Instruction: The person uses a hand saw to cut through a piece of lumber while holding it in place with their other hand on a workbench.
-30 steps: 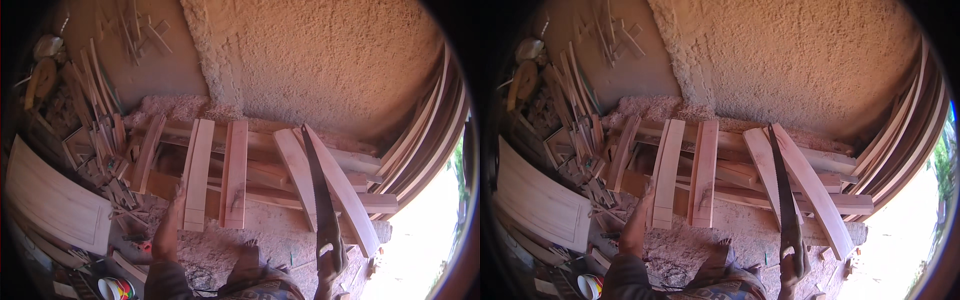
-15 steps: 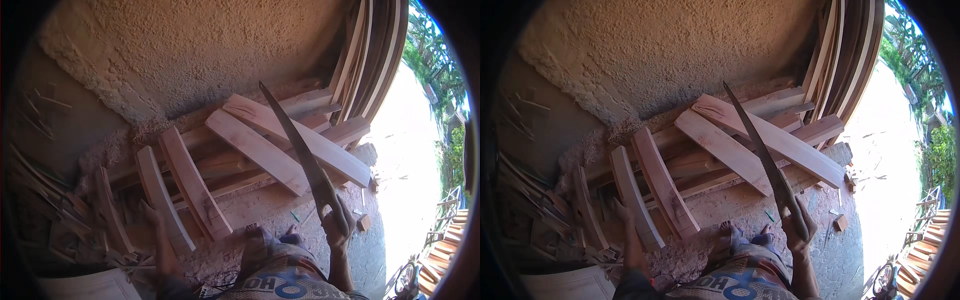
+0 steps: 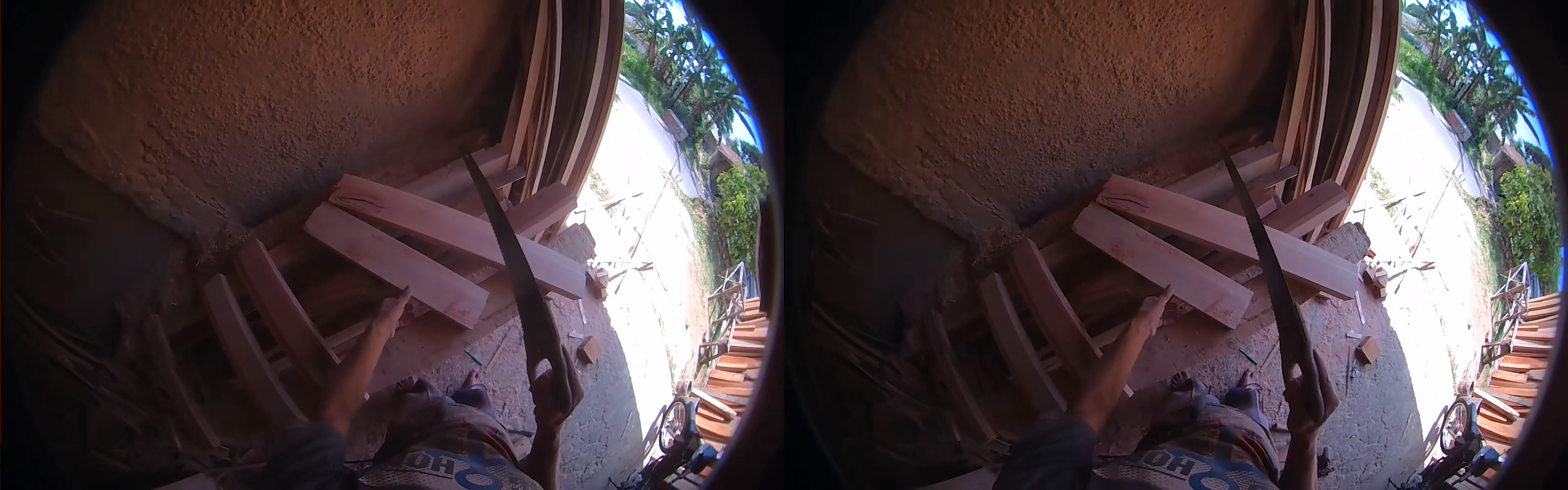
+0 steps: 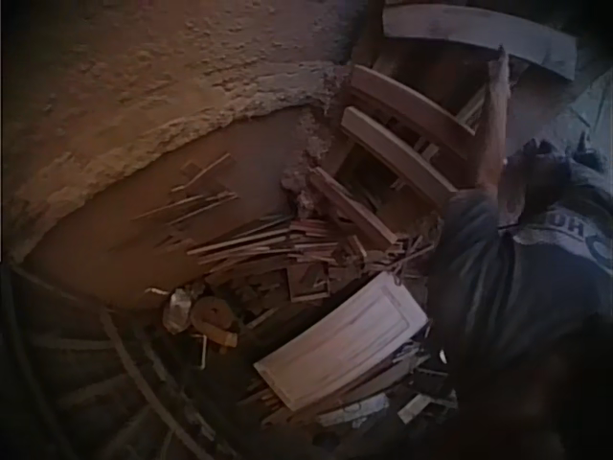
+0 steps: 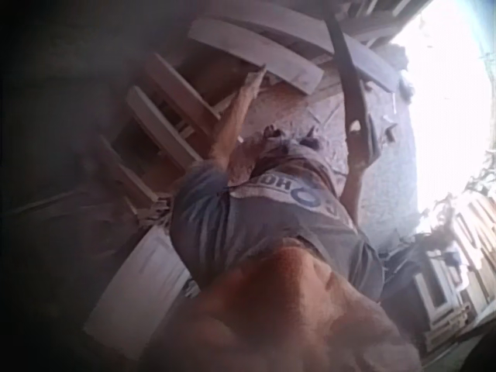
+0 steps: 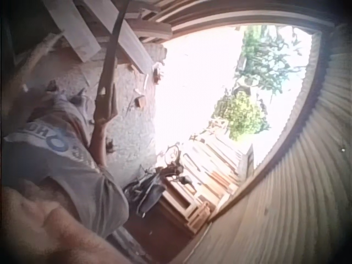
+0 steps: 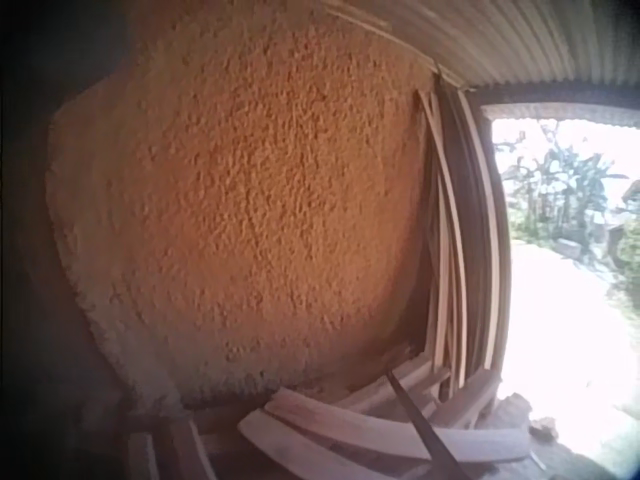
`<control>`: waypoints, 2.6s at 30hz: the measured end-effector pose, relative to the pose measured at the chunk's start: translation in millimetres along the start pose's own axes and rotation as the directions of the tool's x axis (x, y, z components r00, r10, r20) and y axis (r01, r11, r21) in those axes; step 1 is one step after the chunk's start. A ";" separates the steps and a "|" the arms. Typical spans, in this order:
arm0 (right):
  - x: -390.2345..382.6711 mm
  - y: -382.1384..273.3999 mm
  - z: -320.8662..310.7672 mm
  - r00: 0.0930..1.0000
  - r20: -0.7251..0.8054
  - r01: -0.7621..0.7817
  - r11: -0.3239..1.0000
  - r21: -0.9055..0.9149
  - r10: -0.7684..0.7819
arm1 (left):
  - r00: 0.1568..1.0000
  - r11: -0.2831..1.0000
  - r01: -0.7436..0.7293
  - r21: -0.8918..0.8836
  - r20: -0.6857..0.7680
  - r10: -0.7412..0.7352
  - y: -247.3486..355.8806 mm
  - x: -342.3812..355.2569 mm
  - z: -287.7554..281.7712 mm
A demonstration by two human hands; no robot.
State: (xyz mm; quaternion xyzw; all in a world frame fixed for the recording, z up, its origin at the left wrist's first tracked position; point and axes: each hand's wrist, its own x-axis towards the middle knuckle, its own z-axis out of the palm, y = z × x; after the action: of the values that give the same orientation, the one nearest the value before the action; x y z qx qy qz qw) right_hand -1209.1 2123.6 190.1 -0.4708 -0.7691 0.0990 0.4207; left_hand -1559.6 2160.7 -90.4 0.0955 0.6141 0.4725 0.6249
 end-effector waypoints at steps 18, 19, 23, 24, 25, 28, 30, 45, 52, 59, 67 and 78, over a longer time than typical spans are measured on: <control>23.9 224.0 -0.5 0.956 -0.255 -0.135 0.989 0.057 0.146 | 0.896 0.605 -0.441 -0.662 -0.283 0.343 6.6 -61.3 94.8; 23.1 224.1 1.6 0.946 -0.282 -0.151 0.987 0.063 0.163 | 0.884 0.546 -0.460 -0.700 -0.302 0.357 9.6 -64.7 102.6; 34.7 215.1 -4.6 0.928 -0.342 -0.127 0.989 0.077 0.146 | 0.803 0.352 -0.555 -0.754 -0.374 0.464 19.2 -56.5 104.9; 38.6 217.3 -10.9 0.928 -0.354 -0.100 0.993 0.062 0.115 | 0.793 0.316 -0.561 -0.765 -0.385 0.472 25.1 -52.8 111.9; 36.3 225.9 -18.0 0.926 -0.343 -0.143 0.987 0.076 0.160 | 0.795 0.287 -0.570 -0.770 -0.429 0.429 29.0 -50.9 118.1; 31.8 240.8 -44.2 0.956 -0.292 -0.041 0.967 -0.250 -0.035 | 0.778 0.185 -0.605 -0.774 -0.526 0.344 35.3 -37.1 128.4; 22.0 248.1 -62.2 0.966 -0.251 -0.087 0.993 -0.073 0.066 | 0.739 0.088 -0.637 -0.766 -0.573 0.354 31.2 -10.7 115.4; 28.1 246.0 -68.0 0.991 -0.025 0.128 0.990 -0.065 -0.130 | 0.727 0.842 -0.487 0.235 -0.425 0.539 5.1 -29.6 115.7; 46.2 221.4 -57.3 0.978 0.048 0.205 0.979 -0.011 -0.204 | 0.138 0.308 0.177 0.935 -0.333 0.933 64.9 -14.3 98.7; 64.7 192.8 -27.7 0.978 0.070 0.200 0.979 -0.037 -0.197 | 0.695 0.245 -0.651 0.719 0.434 0.572 84.9 27.7 217.6; 71.4 168.3 -2.0 0.952 0.298 -0.102 0.990 0.097 0.069 | 0.362 0.087 -0.049 0.995 -0.063 0.930 97.6 -31.0 147.0; 67.9 165.7 32.0 0.887 0.319 0.230 0.918 0.323 -0.334 | 0.462 0.031 -0.156 0.987 0.045 0.886 95.1 -21.1 94.9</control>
State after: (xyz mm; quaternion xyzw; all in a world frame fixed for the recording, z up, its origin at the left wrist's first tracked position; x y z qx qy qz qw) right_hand -1140.3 2275.3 116.8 -0.2626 -0.8733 0.2286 0.3406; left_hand -1519.0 2240.4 12.0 0.5115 0.8238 0.2404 -0.0434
